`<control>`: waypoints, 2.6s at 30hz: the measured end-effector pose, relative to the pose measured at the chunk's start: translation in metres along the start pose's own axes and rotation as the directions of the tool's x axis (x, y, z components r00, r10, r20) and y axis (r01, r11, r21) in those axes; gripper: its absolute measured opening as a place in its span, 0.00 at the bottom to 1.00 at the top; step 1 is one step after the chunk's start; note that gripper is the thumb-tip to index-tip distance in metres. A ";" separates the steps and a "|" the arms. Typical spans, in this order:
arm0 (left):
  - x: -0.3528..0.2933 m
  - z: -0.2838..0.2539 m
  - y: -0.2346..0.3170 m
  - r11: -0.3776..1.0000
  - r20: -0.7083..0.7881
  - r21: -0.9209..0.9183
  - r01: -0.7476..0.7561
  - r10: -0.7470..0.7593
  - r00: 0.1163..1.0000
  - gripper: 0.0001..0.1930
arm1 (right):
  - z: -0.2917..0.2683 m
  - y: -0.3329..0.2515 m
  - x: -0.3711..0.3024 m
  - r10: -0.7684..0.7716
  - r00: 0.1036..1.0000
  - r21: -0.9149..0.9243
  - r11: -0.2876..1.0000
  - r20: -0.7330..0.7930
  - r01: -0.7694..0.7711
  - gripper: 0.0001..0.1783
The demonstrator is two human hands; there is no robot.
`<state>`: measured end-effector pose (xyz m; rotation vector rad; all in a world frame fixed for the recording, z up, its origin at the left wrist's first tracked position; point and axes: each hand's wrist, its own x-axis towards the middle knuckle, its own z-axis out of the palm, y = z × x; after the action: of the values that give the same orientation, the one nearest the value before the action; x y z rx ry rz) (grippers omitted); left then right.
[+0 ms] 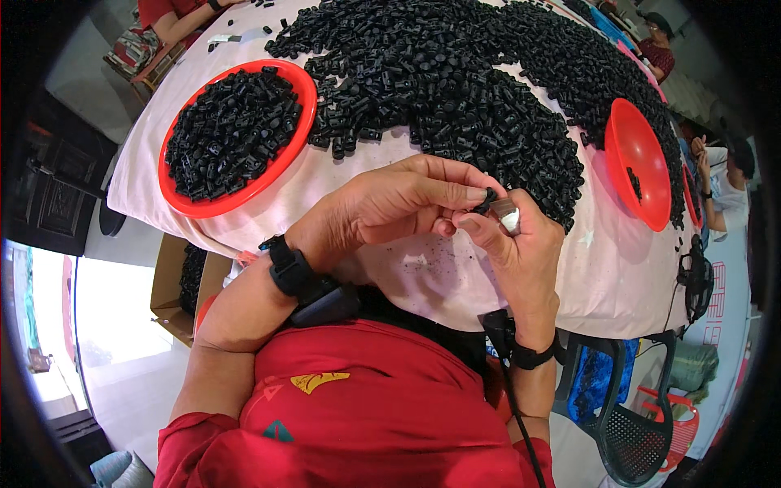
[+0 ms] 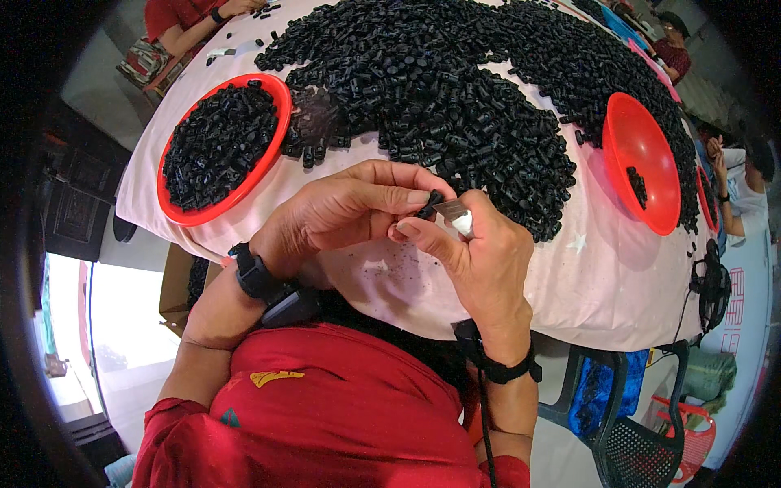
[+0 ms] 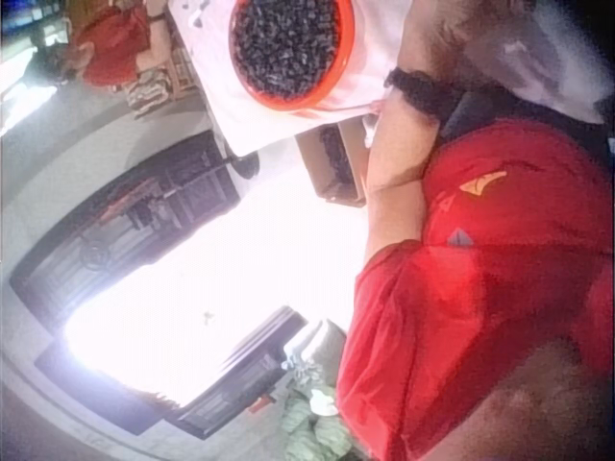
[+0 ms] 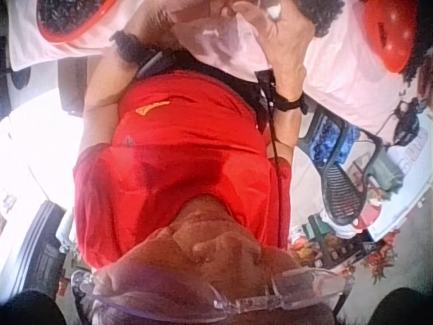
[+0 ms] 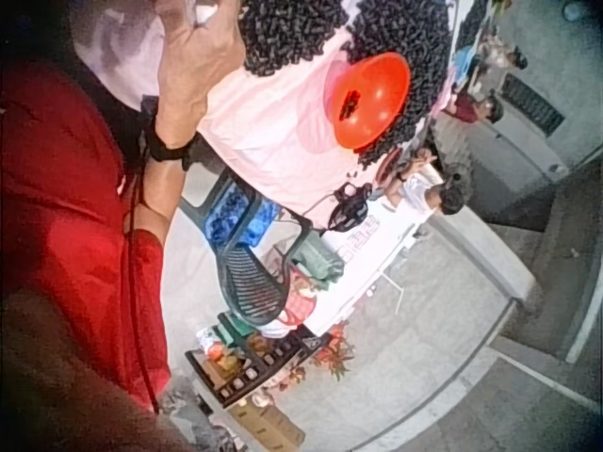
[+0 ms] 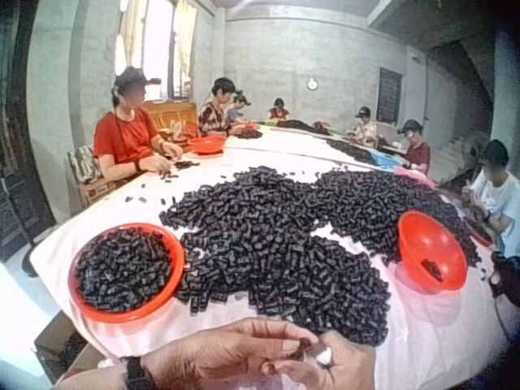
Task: The person picks up a black plastic toggle and a white plastic piece, fits them together, and places the assembled toggle into a red plate. This process is repeated multiple times as the person works through a large pile of components on the table.
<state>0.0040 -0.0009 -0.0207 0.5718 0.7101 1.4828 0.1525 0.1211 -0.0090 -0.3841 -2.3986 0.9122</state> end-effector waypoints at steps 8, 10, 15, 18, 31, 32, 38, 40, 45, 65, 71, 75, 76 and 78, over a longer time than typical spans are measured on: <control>0.000 0.000 0.001 1.000 -0.001 0.003 0.000 0.000 1.000 0.15 | 0.004 0.005 -0.001 -0.007 1.000 0.050 0.999 -0.021 0.008 0.33; 0.000 0.000 0.001 1.000 0.004 0.009 -0.003 0.003 1.000 0.15 | 0.004 0.005 0.000 -0.007 1.000 0.046 0.999 -0.020 0.008 0.33; 0.001 0.000 0.001 1.000 -0.001 0.027 -0.001 0.001 1.000 0.15 | 0.003 0.004 0.000 0.000 1.000 0.038 0.999 -0.009 0.000 0.33; 0.002 -0.002 0.000 1.000 -0.005 0.028 0.005 -0.004 1.000 0.15 | 0.004 0.002 0.001 0.010 1.000 0.081 0.997 -0.007 -0.010 0.32; 0.002 -0.003 0.000 0.997 -0.021 0.082 0.004 -0.002 1.000 0.15 | 0.001 -0.001 0.000 0.028 0.999 0.053 0.998 0.018 -0.029 0.32; 0.002 -0.003 0.000 0.997 -0.021 0.082 0.003 -0.001 1.000 0.15 | 0.001 -0.001 0.000 0.030 0.999 0.056 0.998 0.021 -0.031 0.32; 0.002 -0.002 -0.001 0.998 -0.021 0.069 0.005 -0.004 1.000 0.15 | 0.003 0.000 0.000 0.034 0.999 0.076 0.997 0.002 -0.034 0.33; 0.001 0.000 0.001 0.997 -0.032 0.072 0.012 -0.009 0.999 0.15 | 0.003 0.000 0.001 0.031 1.000 0.057 0.998 0.005 -0.031 0.33; 0.002 -0.002 0.000 0.998 -0.012 0.065 0.006 -0.005 1.000 0.15 | 0.002 -0.001 0.001 0.022 1.000 0.061 0.998 0.000 -0.022 0.34; 0.001 -0.001 -0.001 0.997 -0.045 0.080 0.007 -0.003 0.999 0.15 | 0.001 -0.001 0.000 0.037 0.999 0.065 0.997 0.028 -0.038 0.32; 0.000 -0.003 -0.002 0.999 -0.004 0.040 -0.014 0.014 1.000 0.16 | 0.000 -0.004 0.001 0.029 0.999 0.052 0.998 0.030 -0.030 0.32; 0.001 -0.004 -0.002 0.997 -0.018 0.075 -0.022 0.023 1.000 0.16 | 0.002 0.000 0.001 0.016 0.999 0.046 0.999 0.039 -0.018 0.31; 0.002 -0.004 -0.002 0.998 -0.020 0.064 -0.021 0.023 1.000 0.16 | 0.003 -0.001 0.000 0.016 0.999 0.052 0.999 0.031 -0.017 0.30; 0.002 -0.001 0.000 0.998 -0.050 0.067 -0.013 0.016 0.999 0.16 | 0.004 -0.002 0.000 0.015 1.000 0.057 0.998 0.021 -0.016 0.29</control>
<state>0.0035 0.0011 -0.0218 0.5927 0.7983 1.4956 0.1501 0.1174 -0.0106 -0.3734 -2.3852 0.9936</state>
